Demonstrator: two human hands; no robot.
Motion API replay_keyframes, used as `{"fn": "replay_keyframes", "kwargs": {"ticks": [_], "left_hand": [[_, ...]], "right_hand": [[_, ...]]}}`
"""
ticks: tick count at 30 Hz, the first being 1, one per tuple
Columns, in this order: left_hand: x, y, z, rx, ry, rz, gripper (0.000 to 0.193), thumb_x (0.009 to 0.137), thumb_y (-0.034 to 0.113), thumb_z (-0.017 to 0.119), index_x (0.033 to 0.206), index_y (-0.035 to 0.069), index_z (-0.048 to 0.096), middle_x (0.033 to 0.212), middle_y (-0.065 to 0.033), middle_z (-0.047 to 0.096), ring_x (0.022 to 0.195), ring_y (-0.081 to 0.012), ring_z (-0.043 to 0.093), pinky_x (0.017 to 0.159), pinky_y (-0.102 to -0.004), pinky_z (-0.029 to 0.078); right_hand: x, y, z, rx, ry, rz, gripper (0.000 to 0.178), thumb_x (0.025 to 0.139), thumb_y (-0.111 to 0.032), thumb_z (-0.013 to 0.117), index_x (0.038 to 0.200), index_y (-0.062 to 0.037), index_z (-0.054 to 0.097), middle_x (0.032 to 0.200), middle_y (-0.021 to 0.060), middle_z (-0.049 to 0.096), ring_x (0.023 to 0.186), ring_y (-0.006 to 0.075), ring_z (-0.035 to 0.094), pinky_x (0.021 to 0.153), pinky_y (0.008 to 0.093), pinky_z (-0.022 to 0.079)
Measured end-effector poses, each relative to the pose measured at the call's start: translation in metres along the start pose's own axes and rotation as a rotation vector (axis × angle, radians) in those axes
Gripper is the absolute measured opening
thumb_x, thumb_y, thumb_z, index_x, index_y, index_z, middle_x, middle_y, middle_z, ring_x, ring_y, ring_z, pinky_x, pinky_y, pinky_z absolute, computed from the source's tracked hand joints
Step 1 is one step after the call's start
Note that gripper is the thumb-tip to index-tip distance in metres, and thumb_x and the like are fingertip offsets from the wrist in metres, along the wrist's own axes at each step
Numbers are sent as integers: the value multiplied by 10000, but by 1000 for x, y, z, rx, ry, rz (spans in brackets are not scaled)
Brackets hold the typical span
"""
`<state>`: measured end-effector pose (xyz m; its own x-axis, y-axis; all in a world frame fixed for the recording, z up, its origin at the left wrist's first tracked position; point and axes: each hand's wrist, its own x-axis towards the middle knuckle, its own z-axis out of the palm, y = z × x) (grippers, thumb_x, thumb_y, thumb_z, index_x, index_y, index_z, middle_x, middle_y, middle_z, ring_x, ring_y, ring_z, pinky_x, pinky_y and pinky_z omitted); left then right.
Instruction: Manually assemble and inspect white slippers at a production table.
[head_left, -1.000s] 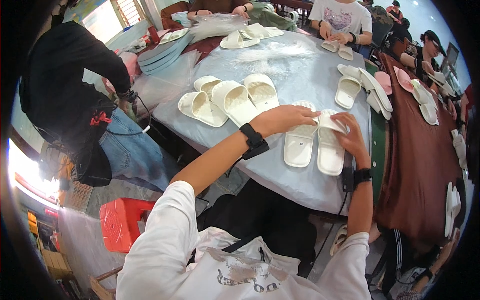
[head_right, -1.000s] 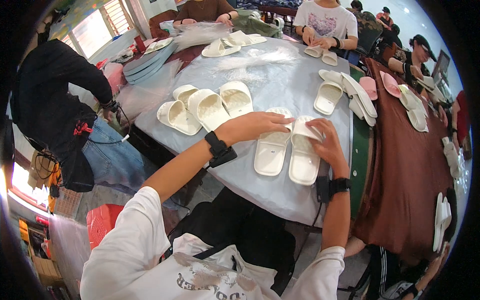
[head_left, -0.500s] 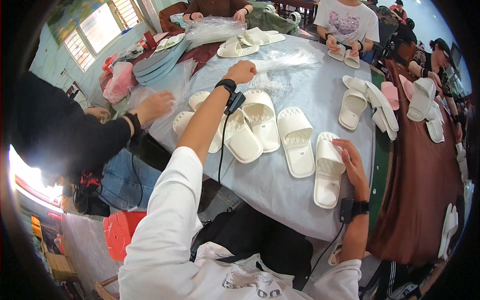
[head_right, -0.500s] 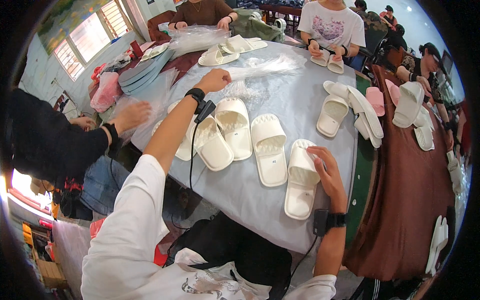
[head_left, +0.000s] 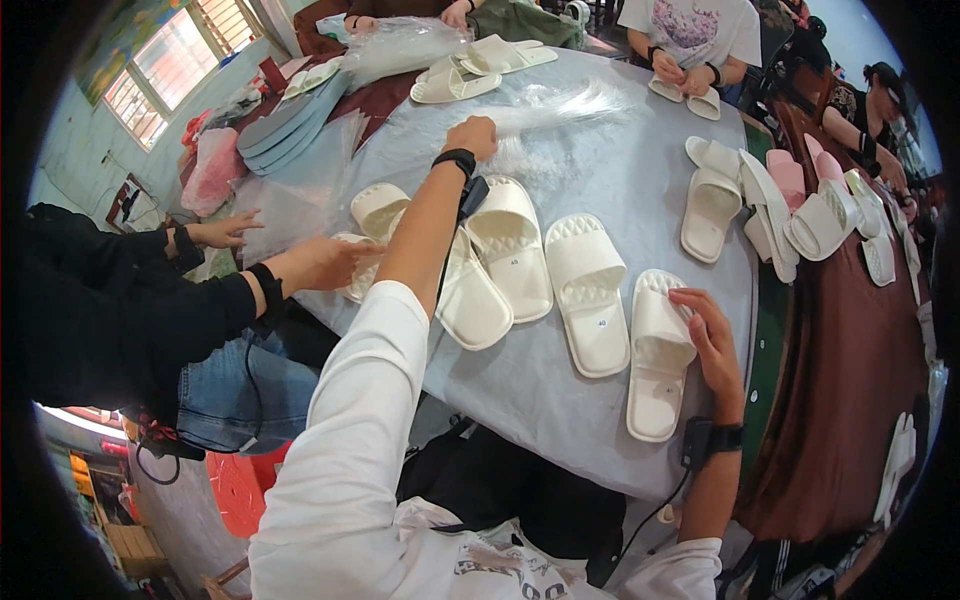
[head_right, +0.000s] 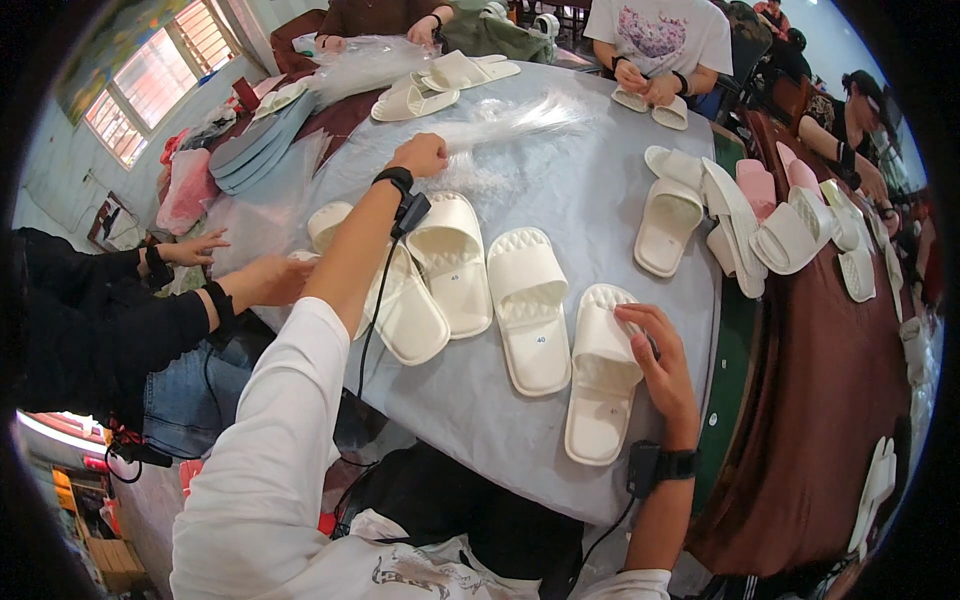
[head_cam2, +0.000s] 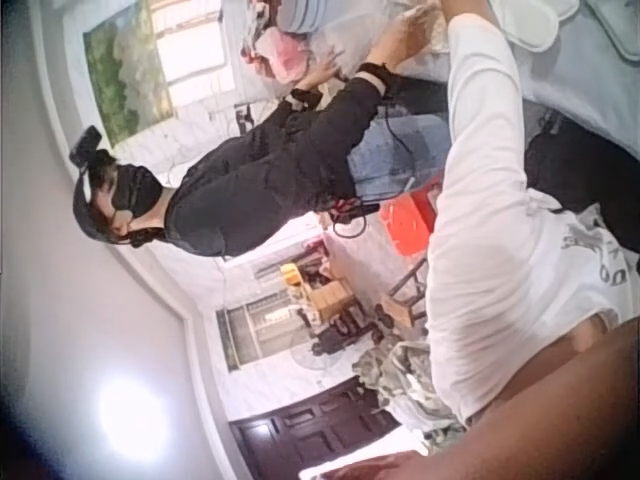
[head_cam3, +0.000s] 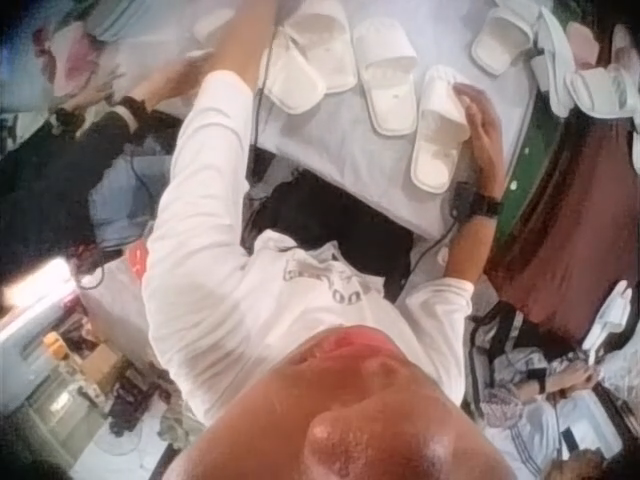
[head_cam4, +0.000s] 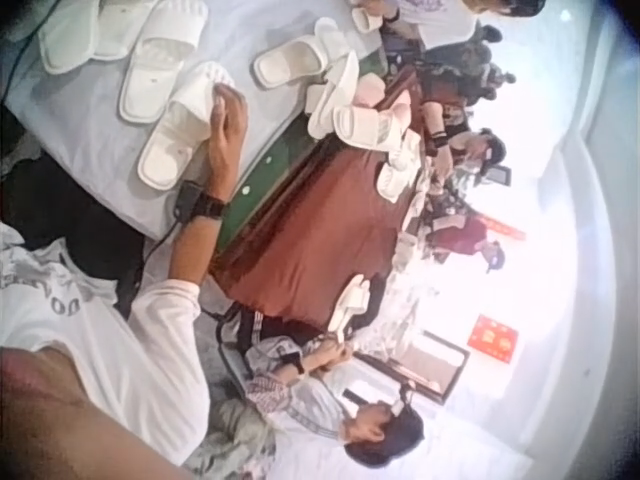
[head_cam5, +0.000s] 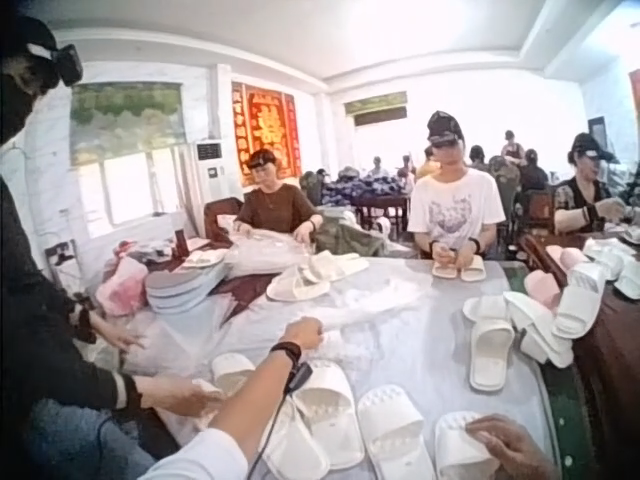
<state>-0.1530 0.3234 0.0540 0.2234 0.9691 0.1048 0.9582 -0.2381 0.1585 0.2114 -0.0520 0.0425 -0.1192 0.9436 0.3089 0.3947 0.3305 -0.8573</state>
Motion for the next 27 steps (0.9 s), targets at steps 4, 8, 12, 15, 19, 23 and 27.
{"fn": "replay_keyframes", "kwargs": {"ticks": [4,8,12,15,19,23,27], "left_hand": [[-1,3,-3,18,-53,-7,211,838,233,709,1022,141,753,1130,-138,741,1074,-333,706,932,-439,557],[-5,-6,3,-89,-47,-10,235,825,281,766,994,123,730,1065,-118,743,1028,-315,701,890,-461,542],[3,-11,4,-121,21,18,214,853,281,711,1011,137,719,1133,-129,721,1093,-331,682,937,-461,535],[7,-21,-10,-118,129,57,247,924,288,651,1087,102,658,1104,-172,710,1082,-345,680,907,-499,528],[-1,-7,-40,-536,259,113,198,1007,228,558,1085,46,561,890,-162,722,909,-398,707,812,-521,533],[-27,26,-93,-842,500,256,185,1053,229,545,1036,45,524,758,-66,668,686,-211,677,651,-359,532],[-72,77,-143,-1052,606,489,147,1067,203,550,1069,57,555,725,-20,607,630,-96,584,550,-255,481]], "right_hand": [[-1,1,-2,-3,9,18,441,1033,-380,550,1217,5,662,1260,146,629,1242,293,567,1087,376,391],[-2,0,-3,-9,-5,22,431,1031,-368,551,1216,6,659,1262,144,628,1241,290,567,1085,374,391],[-2,-3,-2,-6,4,22,401,1036,-331,543,1208,13,659,1259,143,628,1227,283,572,1075,364,396],[0,-5,1,11,2,3,380,1038,-304,540,1202,17,658,1250,142,629,1217,279,576,1070,356,398],[-3,1,0,2,14,-17,345,1041,-265,535,1189,22,656,1232,138,631,1198,270,582,1062,344,400],[-5,2,-1,18,15,-1,323,1045,-243,535,1179,25,656,1223,134,632,1190,254,582,1053,333,403],[-6,12,2,85,50,21,302,1048,-235,544,1177,12,658,1206,100,655,1178,225,586,1047,315,405]]}}
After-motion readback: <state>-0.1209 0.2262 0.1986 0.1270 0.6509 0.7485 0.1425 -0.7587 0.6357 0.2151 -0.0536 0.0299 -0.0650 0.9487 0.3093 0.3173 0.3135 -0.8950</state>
